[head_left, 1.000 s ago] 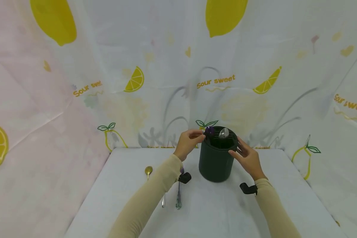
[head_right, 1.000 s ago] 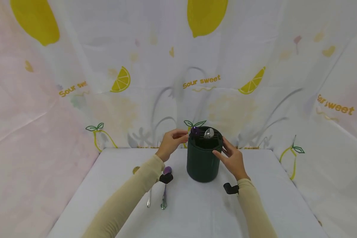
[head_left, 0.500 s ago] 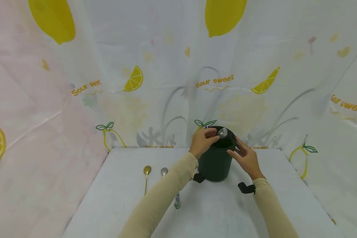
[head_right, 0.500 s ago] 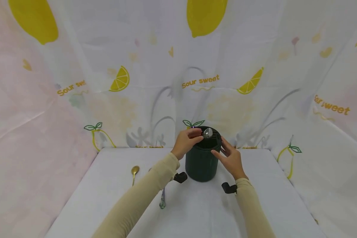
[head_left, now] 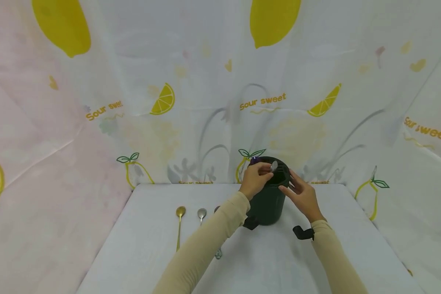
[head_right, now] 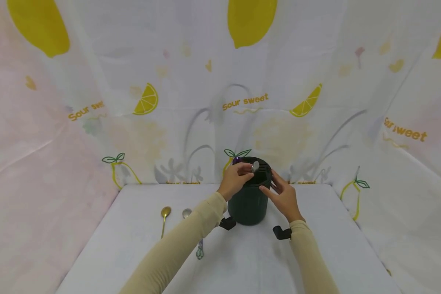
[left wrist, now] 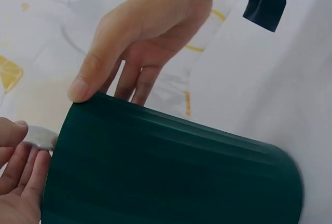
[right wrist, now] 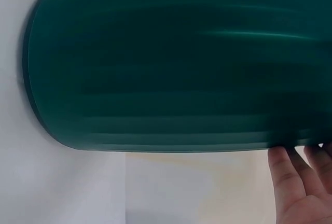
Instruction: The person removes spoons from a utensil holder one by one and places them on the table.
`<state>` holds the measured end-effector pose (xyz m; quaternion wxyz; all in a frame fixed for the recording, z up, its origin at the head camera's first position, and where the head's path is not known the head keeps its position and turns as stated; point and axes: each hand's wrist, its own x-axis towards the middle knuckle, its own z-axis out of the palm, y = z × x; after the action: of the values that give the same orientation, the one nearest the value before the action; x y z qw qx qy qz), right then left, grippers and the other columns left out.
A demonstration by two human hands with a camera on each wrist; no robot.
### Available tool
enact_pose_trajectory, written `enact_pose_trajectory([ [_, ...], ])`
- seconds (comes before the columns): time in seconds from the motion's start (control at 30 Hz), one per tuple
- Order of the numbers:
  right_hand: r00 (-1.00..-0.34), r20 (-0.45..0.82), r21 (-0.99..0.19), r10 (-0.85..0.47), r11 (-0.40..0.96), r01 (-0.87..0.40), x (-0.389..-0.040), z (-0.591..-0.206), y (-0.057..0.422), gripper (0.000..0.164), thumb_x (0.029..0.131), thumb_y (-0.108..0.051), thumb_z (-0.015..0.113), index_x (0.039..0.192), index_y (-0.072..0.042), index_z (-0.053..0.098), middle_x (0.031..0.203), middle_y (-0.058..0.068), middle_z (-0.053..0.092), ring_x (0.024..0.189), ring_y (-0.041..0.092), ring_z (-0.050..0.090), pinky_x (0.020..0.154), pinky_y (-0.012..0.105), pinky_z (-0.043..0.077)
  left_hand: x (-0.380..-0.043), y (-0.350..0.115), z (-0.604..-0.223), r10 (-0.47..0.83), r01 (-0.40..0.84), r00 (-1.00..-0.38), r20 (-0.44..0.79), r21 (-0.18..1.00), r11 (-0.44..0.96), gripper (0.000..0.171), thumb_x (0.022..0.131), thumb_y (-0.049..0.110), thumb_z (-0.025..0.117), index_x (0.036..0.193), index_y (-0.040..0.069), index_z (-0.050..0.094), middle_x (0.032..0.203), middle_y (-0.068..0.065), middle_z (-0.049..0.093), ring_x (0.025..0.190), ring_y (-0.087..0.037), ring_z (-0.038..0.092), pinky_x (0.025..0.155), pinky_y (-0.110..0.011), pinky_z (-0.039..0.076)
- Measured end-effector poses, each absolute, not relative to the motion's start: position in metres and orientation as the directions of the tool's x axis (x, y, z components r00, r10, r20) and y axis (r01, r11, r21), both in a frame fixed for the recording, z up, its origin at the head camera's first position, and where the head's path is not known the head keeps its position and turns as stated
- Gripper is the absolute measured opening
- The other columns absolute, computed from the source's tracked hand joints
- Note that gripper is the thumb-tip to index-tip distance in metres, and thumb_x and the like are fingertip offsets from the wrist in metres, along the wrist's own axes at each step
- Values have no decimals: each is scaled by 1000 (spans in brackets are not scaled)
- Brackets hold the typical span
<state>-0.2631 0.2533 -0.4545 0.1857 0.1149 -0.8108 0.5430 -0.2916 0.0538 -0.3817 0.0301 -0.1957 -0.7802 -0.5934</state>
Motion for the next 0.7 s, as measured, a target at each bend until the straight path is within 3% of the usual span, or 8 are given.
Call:
enact_pose_trajectory([
  [0.13, -900, 436, -833, 9, 382, -400, -263, -455, 253, 72, 88, -24, 75, 150, -19, 39, 152, 7, 38, 133, 28, 44, 99, 30, 45, -288, 53, -382, 273, 355, -918, 288, 904, 239, 17, 90, 13, 72, 106, 10, 73, 96, 4, 71, 85, -7, 65, 76, -22, 56],
  [0.37, -893, 450, -827, -4, 377, -418, -243, -428, 241, 70, 88, -16, 75, 147, -3, 40, 149, 18, 40, 130, 36, 44, 99, 42, 45, -286, 51, -384, 246, 341, -929, 278, 901, 268, 8, 90, 14, 72, 98, 15, 75, 89, 11, 69, 80, -4, 62, 71, -21, 54],
  [0.7, -898, 440, -829, -7, 380, -410, -238, -421, 237, 70, 89, -17, 74, 148, -3, 38, 149, 19, 39, 131, 37, 44, 99, 42, 44, -283, 48, -385, 306, 422, -893, 329, 849, 319, 13, 89, 14, 73, 102, 12, 75, 94, 6, 71, 82, -4, 63, 71, -19, 54],
])
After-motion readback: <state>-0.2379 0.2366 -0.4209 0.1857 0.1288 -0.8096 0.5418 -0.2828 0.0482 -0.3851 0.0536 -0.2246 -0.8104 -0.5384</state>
